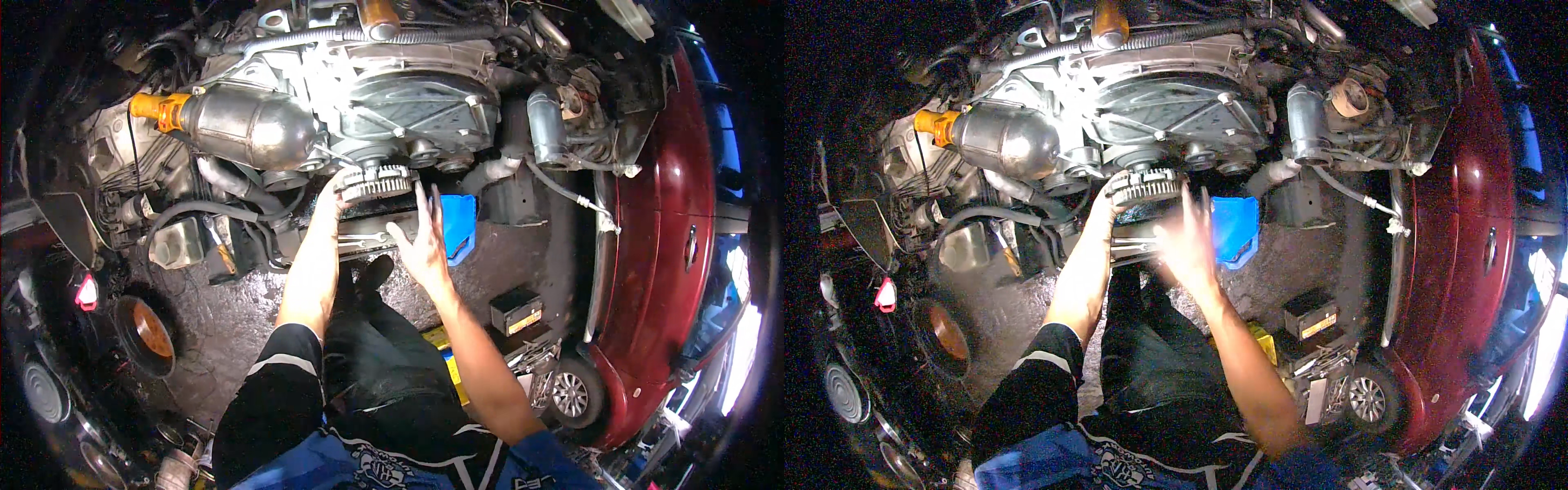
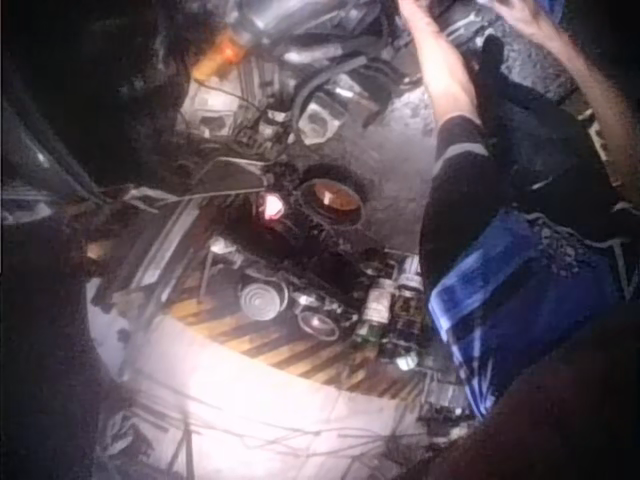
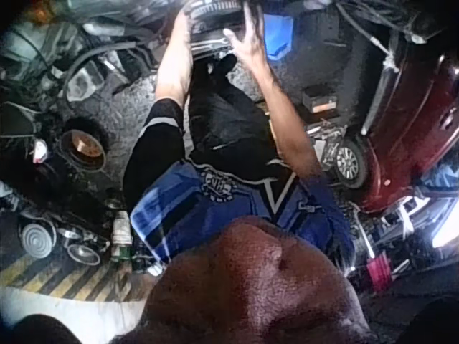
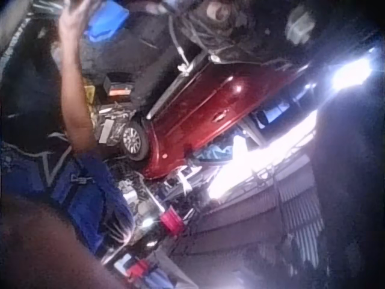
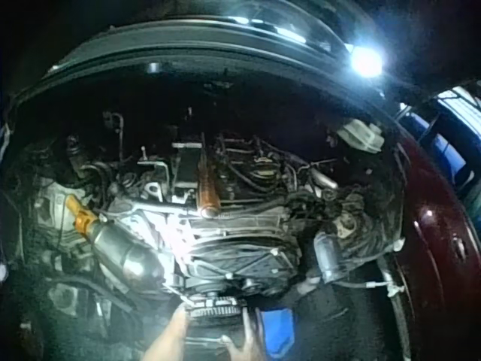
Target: The person manipulates the front components of a car engine by hand, then walks over to a tray of tools and selects a socket wrench.
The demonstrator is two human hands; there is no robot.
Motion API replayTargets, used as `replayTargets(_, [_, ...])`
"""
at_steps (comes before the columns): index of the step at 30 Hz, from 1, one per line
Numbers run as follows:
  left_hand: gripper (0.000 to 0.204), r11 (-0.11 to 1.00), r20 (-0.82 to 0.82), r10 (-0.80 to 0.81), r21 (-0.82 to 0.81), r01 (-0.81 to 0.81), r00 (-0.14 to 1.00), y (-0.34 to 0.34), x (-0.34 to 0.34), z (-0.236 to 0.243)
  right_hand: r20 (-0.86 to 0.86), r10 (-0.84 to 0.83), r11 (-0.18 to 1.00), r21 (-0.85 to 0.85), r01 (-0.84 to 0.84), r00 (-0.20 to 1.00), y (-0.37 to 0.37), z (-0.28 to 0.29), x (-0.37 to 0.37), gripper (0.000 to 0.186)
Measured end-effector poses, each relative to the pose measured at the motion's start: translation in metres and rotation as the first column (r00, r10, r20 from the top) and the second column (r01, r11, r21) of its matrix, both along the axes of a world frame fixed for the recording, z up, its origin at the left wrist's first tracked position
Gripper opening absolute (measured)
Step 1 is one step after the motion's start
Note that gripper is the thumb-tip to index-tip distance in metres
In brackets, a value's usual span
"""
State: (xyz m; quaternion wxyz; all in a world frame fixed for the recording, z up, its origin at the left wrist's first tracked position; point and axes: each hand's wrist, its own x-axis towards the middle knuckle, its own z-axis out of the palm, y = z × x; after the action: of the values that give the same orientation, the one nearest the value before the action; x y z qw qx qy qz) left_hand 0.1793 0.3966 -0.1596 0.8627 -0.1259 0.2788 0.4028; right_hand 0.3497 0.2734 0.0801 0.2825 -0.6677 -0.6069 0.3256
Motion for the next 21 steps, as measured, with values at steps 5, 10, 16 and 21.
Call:
replayTargets(5, [0.015,0.998,-0.343,-0.001,-0.057,-0.02,0.939,-0.013,0.049,0.067,0.129,0.009,1.0,0.001,-0.009,0.992,0.022,-0.002,0.011,0.079])
replayTargets(10, [0.015,0.997,-0.114,-0.072,-0.026,0.069,0.991,-0.009,0.025,0.032,0.141,0.043,0.999,-0.015,-0.041,0.989,0.027,-0.001,-0.002,0.084])
replayTargets(16, [0.022,0.994,0.052,-0.079,0.074,0.075,0.995,-0.004,0.015,0.021,0.071,0.074,0.996,-0.05,-0.07,0.995,0.028,0.003,-0.006,0.088])
replayTargets(21, [0.021,0.99,-0.002,-0.099,0.102,0.098,0.995,-0.007,0.019,0.009,0.07,0.08,0.993,-0.087,-0.073,0.994,0.028,0.001,-0.002,0.09])
